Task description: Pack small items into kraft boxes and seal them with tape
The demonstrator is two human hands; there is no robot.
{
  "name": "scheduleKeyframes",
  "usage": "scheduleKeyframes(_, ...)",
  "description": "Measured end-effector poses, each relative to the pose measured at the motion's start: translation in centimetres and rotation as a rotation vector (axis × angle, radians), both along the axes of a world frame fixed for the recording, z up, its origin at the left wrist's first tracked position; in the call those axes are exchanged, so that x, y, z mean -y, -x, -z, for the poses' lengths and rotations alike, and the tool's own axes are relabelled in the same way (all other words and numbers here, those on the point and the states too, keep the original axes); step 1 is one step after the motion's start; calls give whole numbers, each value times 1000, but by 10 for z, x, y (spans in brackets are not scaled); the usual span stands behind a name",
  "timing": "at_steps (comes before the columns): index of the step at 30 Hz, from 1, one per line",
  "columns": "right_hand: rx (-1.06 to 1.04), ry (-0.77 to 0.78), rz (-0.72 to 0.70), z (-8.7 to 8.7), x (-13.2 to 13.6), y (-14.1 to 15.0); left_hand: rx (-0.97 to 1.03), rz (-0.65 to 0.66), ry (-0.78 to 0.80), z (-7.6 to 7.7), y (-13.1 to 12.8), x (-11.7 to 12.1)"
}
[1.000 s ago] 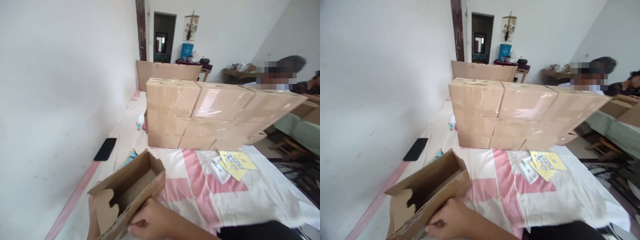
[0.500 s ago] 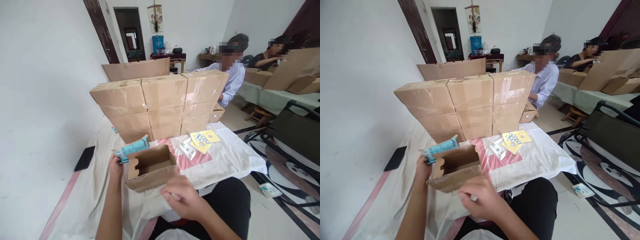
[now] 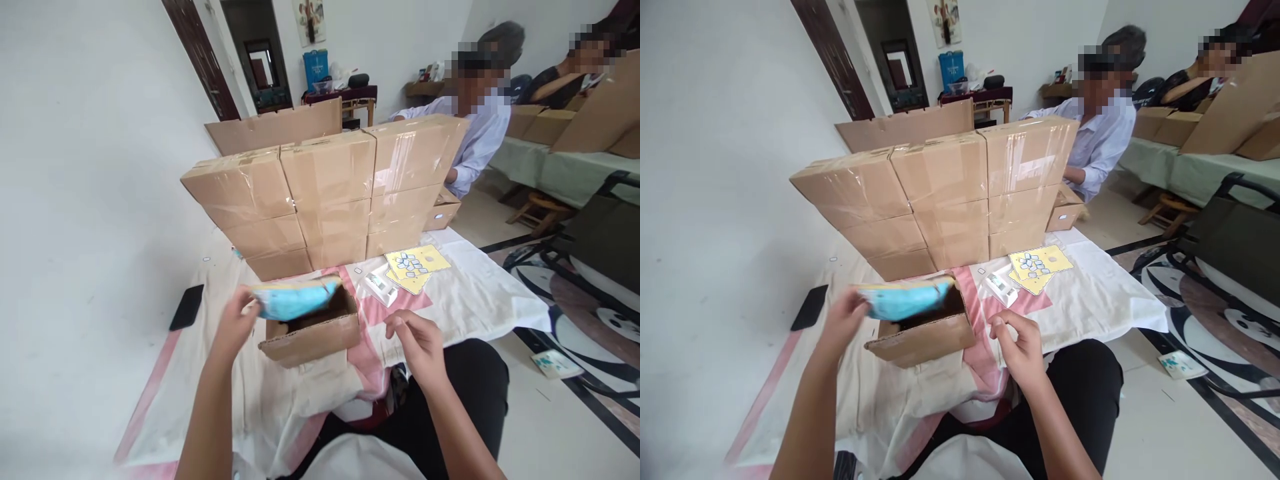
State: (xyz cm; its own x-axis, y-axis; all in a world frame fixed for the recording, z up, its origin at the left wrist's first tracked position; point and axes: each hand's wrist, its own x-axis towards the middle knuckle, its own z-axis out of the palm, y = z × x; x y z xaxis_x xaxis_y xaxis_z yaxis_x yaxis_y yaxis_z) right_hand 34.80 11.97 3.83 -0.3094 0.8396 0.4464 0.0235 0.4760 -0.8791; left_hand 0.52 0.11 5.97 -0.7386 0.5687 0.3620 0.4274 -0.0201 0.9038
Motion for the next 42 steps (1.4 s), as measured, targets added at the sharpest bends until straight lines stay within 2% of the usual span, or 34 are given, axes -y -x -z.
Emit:
scheduleKeyframes(3, 27, -12, -15, -2, 0, -1, -99, 271, 395, 9, 1, 1)
scheduleKeyframes(5, 41, -13, -18, 0, -3, -1, -225, 354, 602, 12, 2, 4)
scheduleKeyframes(9, 93, -64, -53, 15, -13, 11, -311, 395, 718, 22, -1, 5)
scheduleKeyframes(11, 144, -83, -159, 27, -17, 21, -281, 475, 760, 29, -6, 2)
scheduleKeyframes(14, 200, -56, -342, 46, -21, 35, -270, 508, 790, 37, -14, -2)
scheduleKeyframes(16, 198, -44, -400, 55, -22, 40, -261, 491, 802, 38, -19, -2)
scheduleKeyframes(19, 179, -47, -427, 63, -22, 42, -251, 480, 825, 35, -23, 0)
scheduleKeyframes(23, 155, -47, -397, 62, -24, 43, -229, 500, 815, 32, -20, 1)
scheduleKeyframes(26, 144, -49, -365, 60, -25, 48, -150, 550, 677, 41, -13, 0)
scheduleKeyframes(29, 201, 3, -309, 61, -21, 55, 13, 568, 497, 61, -8, 2)
scheduleKeyframes(32, 203, 58, -204, 67, -14, 62, 104, 411, 236, 80, -8, 11)
scheduleKeyframes(34, 170, 77, -160, 71, -11, 66, 60, 309, 121, 83, -10, 20)
scheduleKeyframes(36, 160, 70, -146, 73, -10, 69, -131, 293, 220, 76, -14, 28)
scheduleKeyframes(39, 184, -30, -148, 69, -13, 75, -513, 353, 538, 53, -25, 34)
scheduleKeyframes(42, 215, -158, -206, 64, -16, 78, -768, 384, 684, 39, -44, 31)
